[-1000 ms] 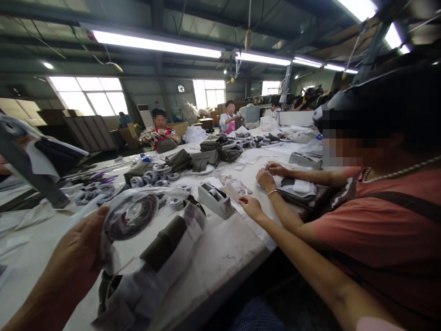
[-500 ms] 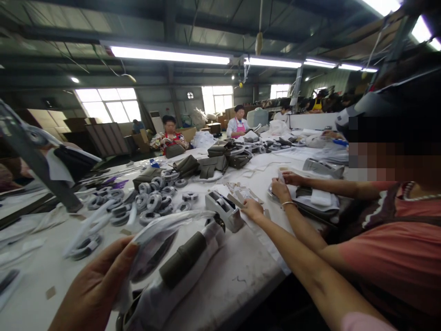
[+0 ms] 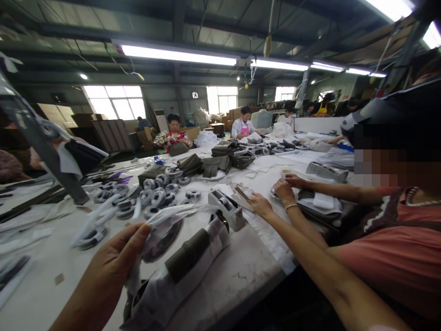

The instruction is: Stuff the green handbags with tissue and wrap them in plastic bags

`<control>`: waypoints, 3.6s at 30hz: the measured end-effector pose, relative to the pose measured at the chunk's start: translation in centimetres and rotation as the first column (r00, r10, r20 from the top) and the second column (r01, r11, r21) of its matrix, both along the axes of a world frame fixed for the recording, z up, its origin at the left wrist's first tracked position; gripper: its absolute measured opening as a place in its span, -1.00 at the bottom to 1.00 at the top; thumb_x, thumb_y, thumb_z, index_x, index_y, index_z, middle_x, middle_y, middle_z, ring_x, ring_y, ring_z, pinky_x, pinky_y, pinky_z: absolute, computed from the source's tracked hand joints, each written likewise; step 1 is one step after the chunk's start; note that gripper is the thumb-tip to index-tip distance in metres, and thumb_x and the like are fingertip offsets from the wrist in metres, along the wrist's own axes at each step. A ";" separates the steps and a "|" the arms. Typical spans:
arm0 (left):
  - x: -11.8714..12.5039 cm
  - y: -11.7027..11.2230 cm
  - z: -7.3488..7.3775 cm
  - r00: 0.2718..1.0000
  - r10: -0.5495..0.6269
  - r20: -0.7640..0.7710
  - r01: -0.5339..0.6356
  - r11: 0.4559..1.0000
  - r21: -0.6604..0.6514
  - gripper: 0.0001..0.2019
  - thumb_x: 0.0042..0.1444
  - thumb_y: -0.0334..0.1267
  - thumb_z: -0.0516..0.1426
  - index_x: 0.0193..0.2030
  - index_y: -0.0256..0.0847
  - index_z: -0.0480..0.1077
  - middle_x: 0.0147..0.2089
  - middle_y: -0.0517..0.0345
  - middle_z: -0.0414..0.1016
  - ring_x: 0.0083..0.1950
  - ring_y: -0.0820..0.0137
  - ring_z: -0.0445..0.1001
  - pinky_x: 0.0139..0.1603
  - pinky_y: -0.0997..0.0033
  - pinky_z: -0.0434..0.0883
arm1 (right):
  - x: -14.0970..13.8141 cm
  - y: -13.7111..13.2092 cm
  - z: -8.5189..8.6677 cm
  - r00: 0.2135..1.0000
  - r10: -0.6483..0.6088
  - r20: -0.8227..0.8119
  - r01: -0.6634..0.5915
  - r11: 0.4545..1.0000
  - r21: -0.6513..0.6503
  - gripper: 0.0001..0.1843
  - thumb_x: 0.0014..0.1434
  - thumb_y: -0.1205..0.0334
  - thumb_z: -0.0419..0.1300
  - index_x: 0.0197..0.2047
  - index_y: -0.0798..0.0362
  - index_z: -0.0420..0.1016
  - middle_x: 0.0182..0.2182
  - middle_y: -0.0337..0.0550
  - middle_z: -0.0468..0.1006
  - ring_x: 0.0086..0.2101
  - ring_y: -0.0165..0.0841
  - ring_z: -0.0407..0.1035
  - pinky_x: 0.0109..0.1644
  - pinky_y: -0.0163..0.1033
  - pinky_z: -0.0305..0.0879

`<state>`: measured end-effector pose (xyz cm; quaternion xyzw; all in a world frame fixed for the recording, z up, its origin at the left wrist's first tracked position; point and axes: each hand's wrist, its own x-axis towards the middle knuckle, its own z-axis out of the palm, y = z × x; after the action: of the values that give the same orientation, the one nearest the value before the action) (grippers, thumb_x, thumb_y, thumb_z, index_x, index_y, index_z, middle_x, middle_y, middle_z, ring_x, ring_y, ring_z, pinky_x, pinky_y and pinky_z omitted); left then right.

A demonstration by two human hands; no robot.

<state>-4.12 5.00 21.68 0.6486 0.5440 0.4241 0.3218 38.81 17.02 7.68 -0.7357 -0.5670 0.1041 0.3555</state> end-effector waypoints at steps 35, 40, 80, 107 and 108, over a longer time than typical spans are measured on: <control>1.1 -3.1 1.7 0.907 -0.226 -0.355 0.317 0.922 0.223 -0.60 0.30 0.04 0.01 0.06 -0.10 0.51 -0.03 0.13 0.60 -0.02 0.24 0.52 -0.02 0.38 0.39 | -22.8 -16.5 10.6 -0.029 0.445 -0.895 -0.559 0.735 0.384 -0.62 0.07 -0.07 0.39 -0.32 0.13 0.62 -0.40 -0.20 0.49 -0.37 -0.44 0.30 -0.22 -0.32 0.24; 1.2 -3.7 1.4 0.897 -0.141 -0.419 0.279 0.916 0.289 -0.58 0.30 0.04 0.01 0.14 -0.06 0.47 0.11 0.10 0.55 0.10 0.22 0.50 0.12 0.32 0.38 | -24.2 -17.1 11.2 -0.073 0.348 -0.935 -0.452 0.824 0.342 -0.60 -0.04 -0.01 0.47 -0.24 0.13 0.66 -0.35 -0.17 0.57 -0.37 -0.43 0.37 -0.15 -0.30 0.30; 3.4 -5.1 0.2 0.903 -0.143 0.404 0.177 0.983 -0.047 -0.53 0.05 -0.01 0.31 0.07 -0.17 0.50 -0.14 0.11 0.61 -0.08 0.31 0.52 -0.06 0.44 0.42 | -23.9 -18.0 9.3 -0.350 0.373 -0.859 -0.387 0.778 0.496 -0.75 -0.02 0.28 0.49 -0.22 0.09 0.66 -0.23 -0.18 0.64 -0.22 -0.45 0.47 -0.04 -0.37 0.38; 2.8 -6.2 2.5 0.983 -0.081 -0.167 0.129 0.946 0.297 -0.83 0.15 -0.11 0.22 -0.20 -0.07 0.60 -0.20 0.23 0.66 -0.14 0.27 0.60 -0.09 0.43 0.44 | -26.0 -18.6 9.6 0.130 0.385 -0.914 -0.311 0.891 0.331 -0.48 -0.03 -0.09 0.44 -0.18 0.19 0.60 -0.43 -0.21 0.48 -0.42 -0.45 0.23 -0.32 -0.33 0.17; 2.8 -6.1 2.4 0.983 -0.068 -0.173 0.118 0.947 0.298 -0.82 0.15 -0.10 0.22 -0.18 -0.07 0.60 -0.19 0.23 0.67 -0.13 0.26 0.60 -0.09 0.42 0.44 | -26.0 -18.5 9.6 0.128 0.375 -0.918 -0.304 0.896 0.324 -0.48 -0.04 -0.09 0.45 -0.20 0.19 0.60 -0.44 -0.21 0.47 -0.43 -0.46 0.23 -0.33 -0.34 0.17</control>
<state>-1.28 -1.11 24.09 0.7475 0.4643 0.4345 0.1919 12.78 -1.48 17.28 -0.3489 -0.3744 0.5987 0.6161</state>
